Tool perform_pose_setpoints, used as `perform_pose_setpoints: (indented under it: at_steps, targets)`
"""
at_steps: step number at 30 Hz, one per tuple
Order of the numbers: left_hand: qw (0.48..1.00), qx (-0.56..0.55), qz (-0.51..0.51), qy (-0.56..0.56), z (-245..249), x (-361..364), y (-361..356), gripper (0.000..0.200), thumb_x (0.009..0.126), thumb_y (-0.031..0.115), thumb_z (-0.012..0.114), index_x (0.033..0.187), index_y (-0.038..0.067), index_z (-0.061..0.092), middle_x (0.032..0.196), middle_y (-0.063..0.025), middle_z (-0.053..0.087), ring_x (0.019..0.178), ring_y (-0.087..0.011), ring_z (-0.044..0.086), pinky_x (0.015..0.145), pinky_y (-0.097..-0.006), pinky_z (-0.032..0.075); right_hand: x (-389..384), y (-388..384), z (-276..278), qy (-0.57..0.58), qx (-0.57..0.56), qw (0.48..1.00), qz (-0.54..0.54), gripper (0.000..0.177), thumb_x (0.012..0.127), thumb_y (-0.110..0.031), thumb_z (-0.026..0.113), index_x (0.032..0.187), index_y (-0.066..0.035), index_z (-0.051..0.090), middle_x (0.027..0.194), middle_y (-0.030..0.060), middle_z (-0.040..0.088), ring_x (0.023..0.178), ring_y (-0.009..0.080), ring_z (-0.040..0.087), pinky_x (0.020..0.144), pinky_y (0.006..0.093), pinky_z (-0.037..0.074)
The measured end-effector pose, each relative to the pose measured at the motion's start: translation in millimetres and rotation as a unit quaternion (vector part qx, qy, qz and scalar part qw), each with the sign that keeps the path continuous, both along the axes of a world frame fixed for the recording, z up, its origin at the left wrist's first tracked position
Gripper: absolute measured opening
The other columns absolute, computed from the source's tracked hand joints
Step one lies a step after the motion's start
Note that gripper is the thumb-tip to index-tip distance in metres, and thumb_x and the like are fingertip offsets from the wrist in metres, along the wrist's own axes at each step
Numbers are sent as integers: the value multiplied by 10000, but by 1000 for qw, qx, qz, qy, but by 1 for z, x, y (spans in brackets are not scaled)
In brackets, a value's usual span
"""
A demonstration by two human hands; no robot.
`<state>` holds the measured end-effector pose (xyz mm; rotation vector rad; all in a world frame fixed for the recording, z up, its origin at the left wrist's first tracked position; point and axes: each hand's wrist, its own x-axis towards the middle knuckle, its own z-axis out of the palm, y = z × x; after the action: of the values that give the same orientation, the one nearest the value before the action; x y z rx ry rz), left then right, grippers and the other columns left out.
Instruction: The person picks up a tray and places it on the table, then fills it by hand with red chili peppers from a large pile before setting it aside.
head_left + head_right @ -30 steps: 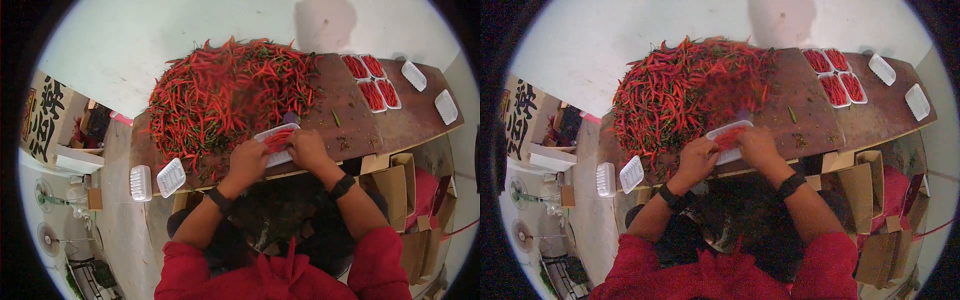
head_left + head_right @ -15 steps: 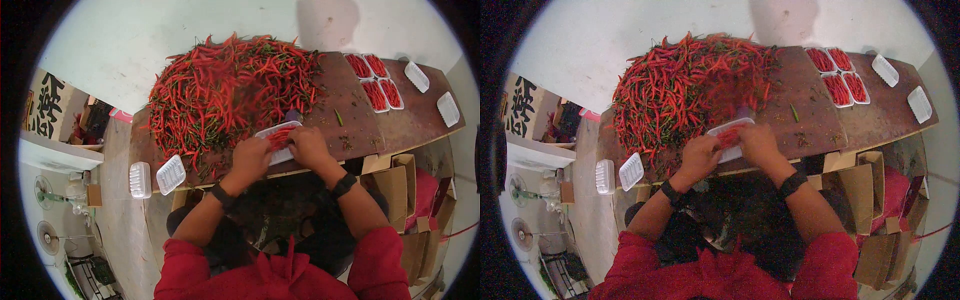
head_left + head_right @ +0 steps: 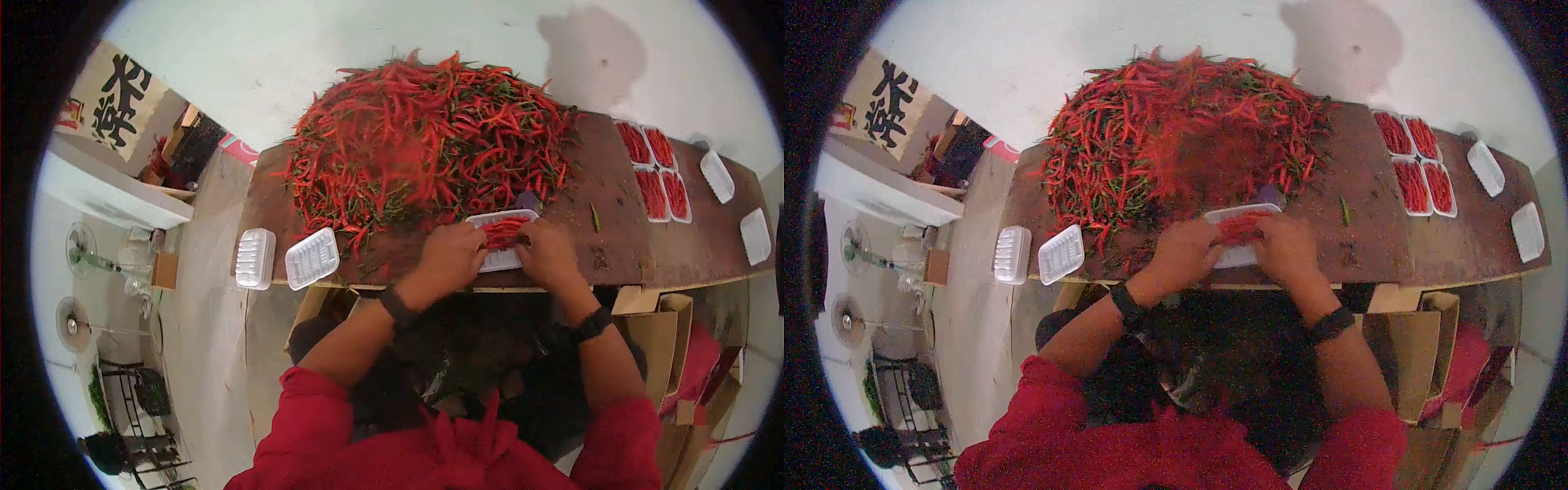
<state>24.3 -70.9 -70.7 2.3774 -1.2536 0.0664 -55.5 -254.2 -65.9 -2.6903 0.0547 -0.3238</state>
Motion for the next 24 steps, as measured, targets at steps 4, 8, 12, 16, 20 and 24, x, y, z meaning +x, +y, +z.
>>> perform_pose_setpoints:
  at_steps: [4, 8, 12, 16, 20, 24]
  targets:
    - [999, 31, 44, -5, 10, 12, 15, 144, 765, 210, 598, 841, 88, 614, 794, -122, 588, 751, -331, 584, 638, -439, 470, -2, 1, 6, 5, -14, 1000, 1, 212, 706, -188, 626, 901, -105, 642, 880, 124, 624, 839, 312, 594, 735, 438, 434]
    - [992, -33, 118, -25, 20, 36, 51, 145, 762, 201, 602, 839, 80, 611, 803, -123, 585, 756, -333, 587, 650, -436, 474, -5, 10, 10, -39, 8, 999, 5, 136, 703, -122, 648, 825, -72, 620, 814, 110, 607, 777, 301, 574, 723, 409, 401]
    - [971, 14, 205, -119, 24, 56, 88, 115, 721, 173, 591, 742, 60, 581, 786, -121, 573, 696, -337, 591, 604, -442, 479, -7, 21, 24, -63, 12, 998, 25, 131, 715, -127, 643, 829, -70, 613, 814, 114, 604, 772, 313, 568, 711, 412, 403]
    - [950, 116, 261, -126, 8, 69, 111, 136, 715, 168, 606, 790, 57, 586, 807, -133, 569, 726, -323, 602, 622, -437, 484, -10, 31, 33, -80, 8, 996, 44, 130, 719, -135, 647, 820, -68, 601, 812, 116, 600, 763, 320, 568, 700, 415, 407]
    - [935, 151, 269, -176, -5, 71, 118, 218, 715, 176, 629, 884, 57, 560, 823, -129, 559, 746, -315, 608, 622, -430, 491, -8, 30, 20, -71, -15, 996, 51, 125, 720, -138, 649, 812, -72, 596, 815, 115, 598, 762, 318, 568, 697, 415, 407]
    - [940, 129, 263, -177, -1, 67, 120, 242, 714, 154, 613, 922, 57, 536, 829, -147, 570, 746, -330, 606, 621, -443, 492, -11, 36, 25, -66, -2, 996, 59, 122, 719, -134, 646, 812, -75, 593, 810, 113, 596, 759, 312, 569, 697, 416, 405]
